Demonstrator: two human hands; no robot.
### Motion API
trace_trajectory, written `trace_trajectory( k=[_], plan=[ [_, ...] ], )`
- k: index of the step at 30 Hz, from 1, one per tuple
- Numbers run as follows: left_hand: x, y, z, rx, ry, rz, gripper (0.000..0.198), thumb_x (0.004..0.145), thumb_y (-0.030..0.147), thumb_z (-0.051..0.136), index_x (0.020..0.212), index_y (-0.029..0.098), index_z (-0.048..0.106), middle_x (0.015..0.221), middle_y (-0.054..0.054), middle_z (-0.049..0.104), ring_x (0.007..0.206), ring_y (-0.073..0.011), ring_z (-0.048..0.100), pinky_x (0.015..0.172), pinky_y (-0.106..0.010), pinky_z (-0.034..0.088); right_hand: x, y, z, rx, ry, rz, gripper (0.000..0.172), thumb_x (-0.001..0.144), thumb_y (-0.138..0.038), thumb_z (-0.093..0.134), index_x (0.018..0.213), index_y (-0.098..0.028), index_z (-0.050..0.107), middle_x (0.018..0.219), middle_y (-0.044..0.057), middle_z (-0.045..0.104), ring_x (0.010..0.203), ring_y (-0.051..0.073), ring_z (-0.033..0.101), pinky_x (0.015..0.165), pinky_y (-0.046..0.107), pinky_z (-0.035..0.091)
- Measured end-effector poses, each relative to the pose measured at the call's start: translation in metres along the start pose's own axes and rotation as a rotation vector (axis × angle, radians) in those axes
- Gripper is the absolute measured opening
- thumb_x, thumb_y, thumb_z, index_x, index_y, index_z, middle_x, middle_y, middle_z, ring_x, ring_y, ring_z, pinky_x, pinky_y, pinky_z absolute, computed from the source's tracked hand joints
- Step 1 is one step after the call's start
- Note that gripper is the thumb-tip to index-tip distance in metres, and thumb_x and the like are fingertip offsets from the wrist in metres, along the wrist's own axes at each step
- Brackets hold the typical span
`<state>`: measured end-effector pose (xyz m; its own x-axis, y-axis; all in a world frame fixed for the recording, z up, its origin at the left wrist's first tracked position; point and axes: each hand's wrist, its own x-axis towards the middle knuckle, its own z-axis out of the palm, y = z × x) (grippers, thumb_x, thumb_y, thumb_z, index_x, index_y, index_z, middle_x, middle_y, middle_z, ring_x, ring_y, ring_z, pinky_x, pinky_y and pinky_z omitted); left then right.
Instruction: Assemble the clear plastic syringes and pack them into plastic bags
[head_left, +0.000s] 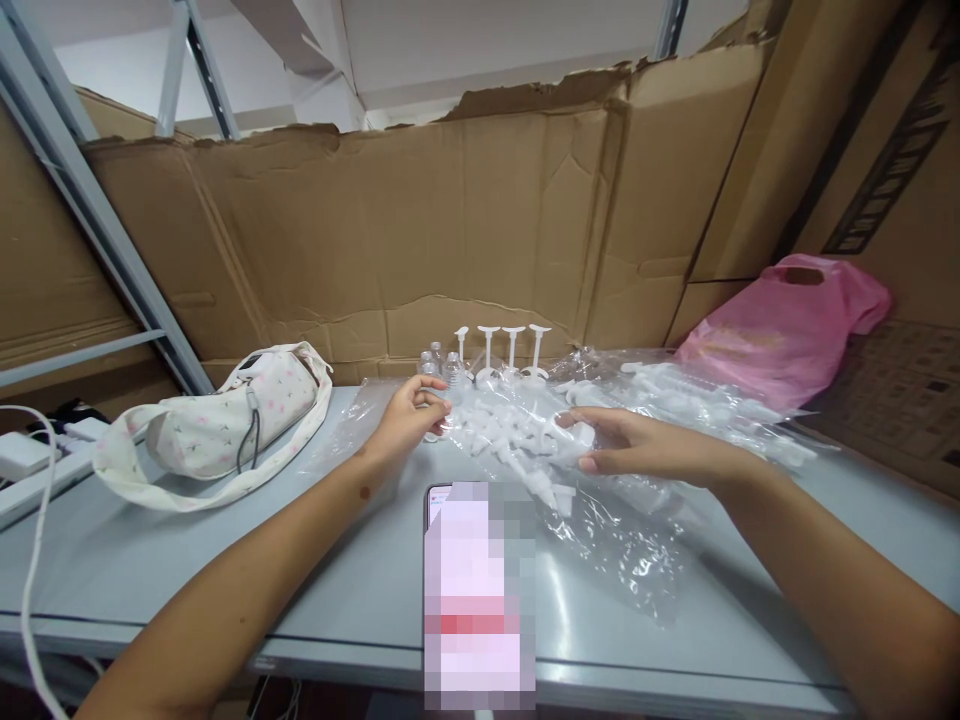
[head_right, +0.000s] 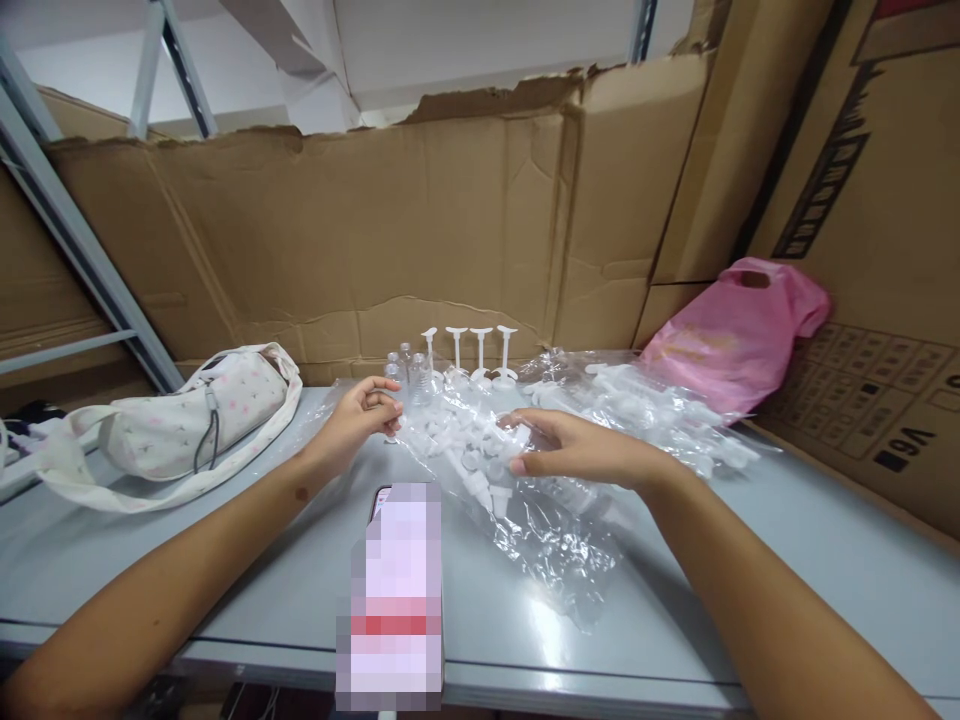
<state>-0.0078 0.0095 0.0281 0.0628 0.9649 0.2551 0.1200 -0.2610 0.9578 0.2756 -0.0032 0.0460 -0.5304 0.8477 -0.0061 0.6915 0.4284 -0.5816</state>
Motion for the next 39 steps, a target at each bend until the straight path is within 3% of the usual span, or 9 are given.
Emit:
trace_trajectory(
  k=[6,12,15,18,22,25,33,39],
  plan=[
    [0.006,-0.011,0.000,0.108,0.063,0.039,0.024,0.074,0.024,0.056,0.095,0.018,0.048,0.072,0.002,0.052,0.055,-0.0097,0.054,0.052,-0.023,0.045,0.000,0.001,-0.001,0.019,0.002,-0.007,0.068,0.071,-0.058,0.057,0.126,-0.019,0.050,0.099,0.009,0.063,0.086,0.028,0.060,0.071,0.038,0.049],
    [0.012,-0.019,-0.011,0.390,0.149,0.213,0.019,0.089,0.036,0.037,0.092,0.020,0.048,0.082,-0.003,0.055,0.066,-0.0146,0.056,0.060,-0.028,0.044,-0.001,0.014,-0.008,0.103,0.089,0.014,0.070,0.072,-0.059,0.056,0.129,-0.019,0.047,0.108,0.010,0.062,0.088,0.027,0.060,0.078,0.039,0.049],
    [0.008,-0.021,-0.012,0.595,0.042,0.331,0.018,0.085,0.036,0.048,0.086,0.020,0.056,0.081,-0.004,0.059,0.084,-0.0216,0.055,0.078,-0.035,0.041,-0.001,0.014,-0.009,0.149,0.126,0.017,0.067,0.072,-0.057,0.057,0.128,-0.021,0.047,0.117,0.010,0.058,0.089,0.026,0.061,0.082,0.040,0.049],
    [0.003,-0.023,-0.005,0.734,-0.149,0.422,0.016,0.077,0.030,0.062,0.091,0.023,0.064,0.091,-0.005,0.065,0.096,-0.0248,0.053,0.090,-0.038,0.034,-0.001,0.012,-0.008,0.144,0.128,0.020,0.066,0.072,-0.057,0.058,0.127,-0.021,0.049,0.109,0.010,0.062,0.088,0.027,0.061,0.082,0.042,0.049],
    [0.003,-0.027,0.004,1.086,-0.370,0.615,0.029,0.084,0.031,0.055,0.111,0.021,0.061,0.101,-0.008,0.065,0.102,-0.0250,0.052,0.095,-0.040,0.030,0.001,0.008,-0.005,0.110,0.096,0.029,0.069,0.072,-0.058,0.057,0.128,-0.020,0.047,0.096,0.010,0.065,0.089,0.030,0.061,0.079,0.042,0.049],
    [0.006,-0.032,0.006,1.290,-0.401,0.716,0.030,0.088,0.033,0.048,0.114,0.021,0.059,0.106,-0.010,0.063,0.103,-0.0250,0.050,0.097,-0.041,0.028,0.002,0.008,-0.003,0.090,0.082,0.033,0.070,0.072,-0.060,0.056,0.129,-0.021,0.047,0.103,0.010,0.064,0.094,0.031,0.060,0.079,0.041,0.050],
    [0.007,-0.031,0.010,1.292,-0.470,0.649,0.019,0.086,0.024,0.051,0.098,0.019,0.064,0.098,-0.010,0.064,0.095,-0.0249,0.056,0.084,-0.037,0.039,0.003,0.009,-0.002,0.060,0.087,0.019,0.069,0.072,-0.059,0.056,0.128,-0.021,0.048,0.117,0.010,0.060,0.105,0.032,0.058,0.086,0.042,0.049],
    [0.001,-0.028,0.008,1.218,-0.470,0.560,0.032,0.084,0.015,0.047,0.114,0.019,0.057,0.107,-0.009,0.059,0.090,-0.0217,0.060,0.077,-0.032,0.046,0.004,0.012,-0.001,0.074,0.087,0.020,0.066,0.071,-0.056,0.059,0.127,-0.022,0.051,0.122,0.010,0.059,0.109,0.033,0.057,0.087,0.043,0.050]
  ],
)
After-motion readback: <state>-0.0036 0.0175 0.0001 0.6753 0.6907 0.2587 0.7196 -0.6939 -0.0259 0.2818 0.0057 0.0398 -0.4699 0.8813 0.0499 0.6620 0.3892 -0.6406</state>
